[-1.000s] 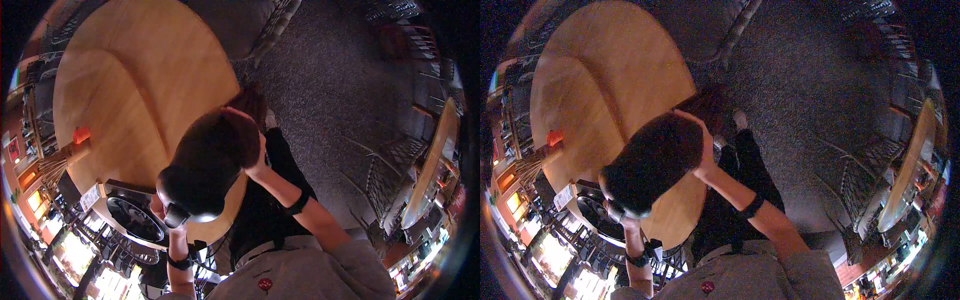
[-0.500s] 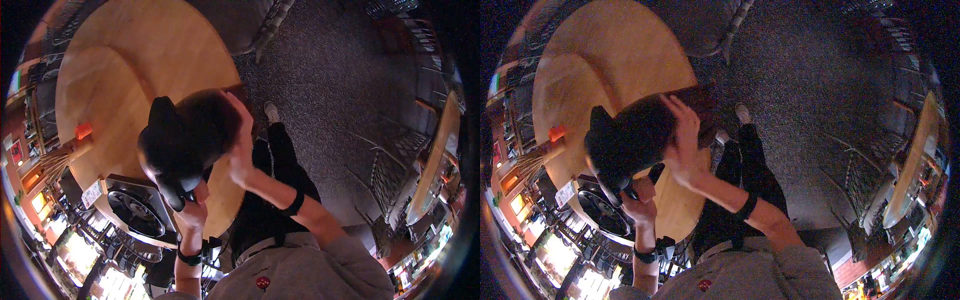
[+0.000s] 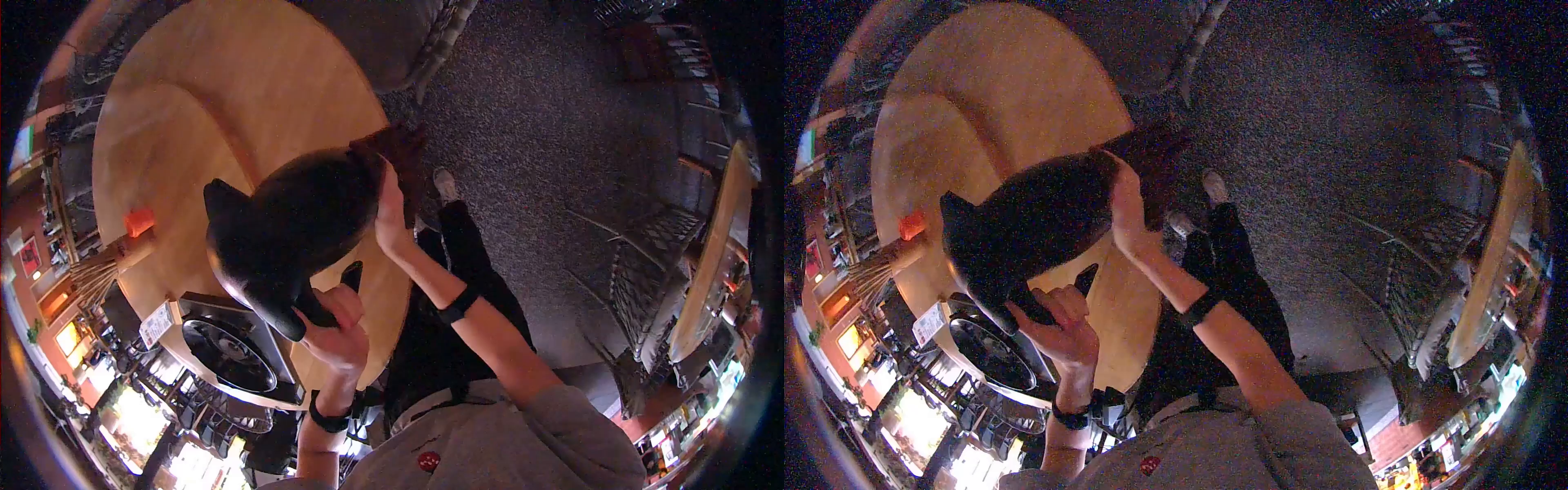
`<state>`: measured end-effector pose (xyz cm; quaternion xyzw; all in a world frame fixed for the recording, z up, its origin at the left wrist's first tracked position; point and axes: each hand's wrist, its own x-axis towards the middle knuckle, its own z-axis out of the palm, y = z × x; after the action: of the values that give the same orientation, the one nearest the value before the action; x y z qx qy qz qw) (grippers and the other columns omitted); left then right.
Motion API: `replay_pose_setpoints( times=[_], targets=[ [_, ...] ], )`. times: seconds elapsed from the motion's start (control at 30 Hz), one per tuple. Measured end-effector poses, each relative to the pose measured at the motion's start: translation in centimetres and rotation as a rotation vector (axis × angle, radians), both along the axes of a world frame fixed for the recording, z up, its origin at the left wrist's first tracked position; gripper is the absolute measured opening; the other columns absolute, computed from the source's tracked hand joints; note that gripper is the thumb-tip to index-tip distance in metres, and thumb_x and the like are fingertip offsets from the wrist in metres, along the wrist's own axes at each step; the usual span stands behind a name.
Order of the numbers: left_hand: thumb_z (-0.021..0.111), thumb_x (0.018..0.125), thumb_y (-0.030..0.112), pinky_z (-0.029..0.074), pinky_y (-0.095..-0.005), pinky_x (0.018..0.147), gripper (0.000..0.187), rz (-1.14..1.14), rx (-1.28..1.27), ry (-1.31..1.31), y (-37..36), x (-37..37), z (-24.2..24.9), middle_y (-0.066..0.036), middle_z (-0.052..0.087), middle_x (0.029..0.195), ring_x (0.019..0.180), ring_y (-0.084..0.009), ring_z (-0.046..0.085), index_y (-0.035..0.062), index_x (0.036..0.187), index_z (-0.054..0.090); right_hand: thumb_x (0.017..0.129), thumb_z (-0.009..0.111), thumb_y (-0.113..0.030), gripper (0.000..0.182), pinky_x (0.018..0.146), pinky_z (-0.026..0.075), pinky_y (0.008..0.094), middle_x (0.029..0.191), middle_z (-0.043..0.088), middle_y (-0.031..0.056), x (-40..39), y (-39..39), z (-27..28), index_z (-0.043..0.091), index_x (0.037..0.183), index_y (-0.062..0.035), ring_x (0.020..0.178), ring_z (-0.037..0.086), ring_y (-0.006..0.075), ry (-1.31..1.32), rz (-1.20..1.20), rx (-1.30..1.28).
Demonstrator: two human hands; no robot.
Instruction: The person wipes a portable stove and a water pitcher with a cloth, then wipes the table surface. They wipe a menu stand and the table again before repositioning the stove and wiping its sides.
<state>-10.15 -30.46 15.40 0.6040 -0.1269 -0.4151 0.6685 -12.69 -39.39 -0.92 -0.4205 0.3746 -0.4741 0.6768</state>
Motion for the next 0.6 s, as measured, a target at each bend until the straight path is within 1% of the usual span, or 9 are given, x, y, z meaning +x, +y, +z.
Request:
replay_pose_setpoints(
  times=[0.03, 0.13, 0.17, 0.23, 0.37, 0.43, 0.5, 0.57, 0.6],
  targets=[
    [0.022, 0.089, 0.050, 0.018, -0.0266, 0.042, 0.052, 0.000, -0.009, -0.008, -0.1, 0.0, -0.1, 0.000, 0.022, 0.038, 0.038, -0.0124, 0.020, 0.0150, 0.051, 0.028, 0.093, 0.027, -0.038, 0.049, 0.097, 0.027, 0.0299, 0.124, 0.042, 0.0092, -0.2, -0.1, -1.1, 0.038, 0.122, -0.0006, 0.113, 0.039, 0.0186, -0.008, 0.062, 0.096],
    [0.023, 0.089, 0.048, 0.018, -0.0266, 0.042, 0.050, 0.046, 0.023, -0.016, 0.0, 0.3, -0.4, 0.001, 0.021, 0.038, 0.037, -0.0118, 0.020, 0.0151, 0.052, 0.030, 0.094, 0.030, -0.031, 0.041, 0.094, 0.030, 0.0271, 0.118, 0.047, 0.0063, 0.8, 0.9, -3.3, 0.043, 0.120, -0.0024, 0.107, 0.043, 0.0151, 0.079, -0.117, 0.124],
    [0.024, 0.089, 0.048, 0.018, -0.0264, 0.042, 0.050, 0.040, 0.009, -0.034, 0.0, 0.3, -0.4, 0.001, 0.021, 0.038, 0.037, -0.0117, 0.021, 0.0151, 0.053, 0.031, 0.093, 0.034, -0.027, 0.036, 0.090, 0.031, 0.0257, 0.110, 0.048, 0.0047, 0.7, 1.0, -3.8, 0.045, 0.115, -0.0017, 0.100, 0.044, 0.0140, 0.038, -0.123, 0.192],
    [0.025, 0.089, 0.047, 0.018, -0.0260, 0.042, 0.048, 0.027, -0.022, -0.073, -0.4, 0.3, -0.4, 0.001, 0.021, 0.038, 0.037, -0.0114, 0.021, 0.0149, 0.055, 0.032, 0.090, 0.040, -0.019, 0.026, 0.081, 0.034, 0.0229, 0.092, 0.051, 0.0014, 0.3, 0.1, -1.9, 0.050, 0.106, -0.0003, 0.086, 0.045, 0.0117, -0.045, -0.133, 0.327],
    [0.030, 0.089, 0.045, 0.019, -0.0252, 0.042, 0.045, 0.109, -0.047, 0.014, -0.5, 0.3, -0.4, 0.001, 0.025, 0.040, 0.037, -0.0115, 0.022, 0.0133, 0.057, 0.035, 0.090, 0.042, -0.014, 0.020, 0.073, 0.033, 0.0196, 0.089, 0.045, -0.0016, -0.2, -0.5, -1.1, 0.051, 0.101, -0.0002, 0.077, 0.037, 0.0064, -0.142, -0.110, 0.443],
    [0.033, 0.088, 0.045, 0.019, -0.0247, 0.043, 0.044, 0.045, -0.116, 0.011, -0.8, 0.2, -0.5, 0.001, 0.027, 0.042, 0.038, -0.0112, 0.024, 0.0127, 0.059, 0.036, 0.089, 0.043, -0.013, 0.019, 0.070, 0.033, 0.0192, 0.090, 0.044, -0.0018, -1.5, 0.5, 4.3, 0.051, 0.099, 0.0000, 0.075, 0.034, 0.0054, -0.065, -0.060, 0.470],
    [0.032, 0.088, 0.045, 0.020, -0.0245, 0.044, 0.043, 0.403, 0.170, -0.095, -3.3, -1.3, 0.6, 0.001, 0.029, 0.044, 0.040, -0.0106, 0.025, 0.0125, 0.060, 0.037, 0.089, 0.042, -0.020, 0.030, 0.088, 0.031, 0.0272, 0.109, 0.048, 0.0054, -1.6, 1.8, 8.9, 0.049, 0.109, 0.0009, 0.100, 0.040, 0.0132, -0.011, -0.031, 0.136],
    [0.031, 0.088, 0.046, 0.020, -0.0244, 0.044, 0.044, 0.518, 0.280, -0.133, -4.0, -1.8, 0.8, 0.002, 0.029, 0.046, 0.041, -0.0103, 0.026, 0.0123, 0.061, 0.037, 0.087, 0.045, -0.027, 0.038, 0.097, 0.027, 0.0346, 0.120, 0.047, 0.0121, -1.9, 1.5, 11.5, 0.048, 0.113, 0.0010, 0.116, 0.037, 0.0214, 0.023, 0.114, -0.336],
    [0.030, 0.088, 0.046, 0.020, -0.0245, 0.044, 0.044, 0.458, 0.250, -0.121, -3.7, -1.7, 0.7, 0.002, 0.029, 0.046, 0.041, -0.0103, 0.026, 0.0123, 0.061, 0.037, 0.086, 0.046, -0.032, 0.044, 0.098, 0.025, 0.0365, 0.122, 0.044, 0.0138, -1.8, 1.0, 10.9, 0.046, 0.115, 0.0006, 0.118, 0.034, 0.0235, 0.142, 0.131, -0.514]
  ],
)
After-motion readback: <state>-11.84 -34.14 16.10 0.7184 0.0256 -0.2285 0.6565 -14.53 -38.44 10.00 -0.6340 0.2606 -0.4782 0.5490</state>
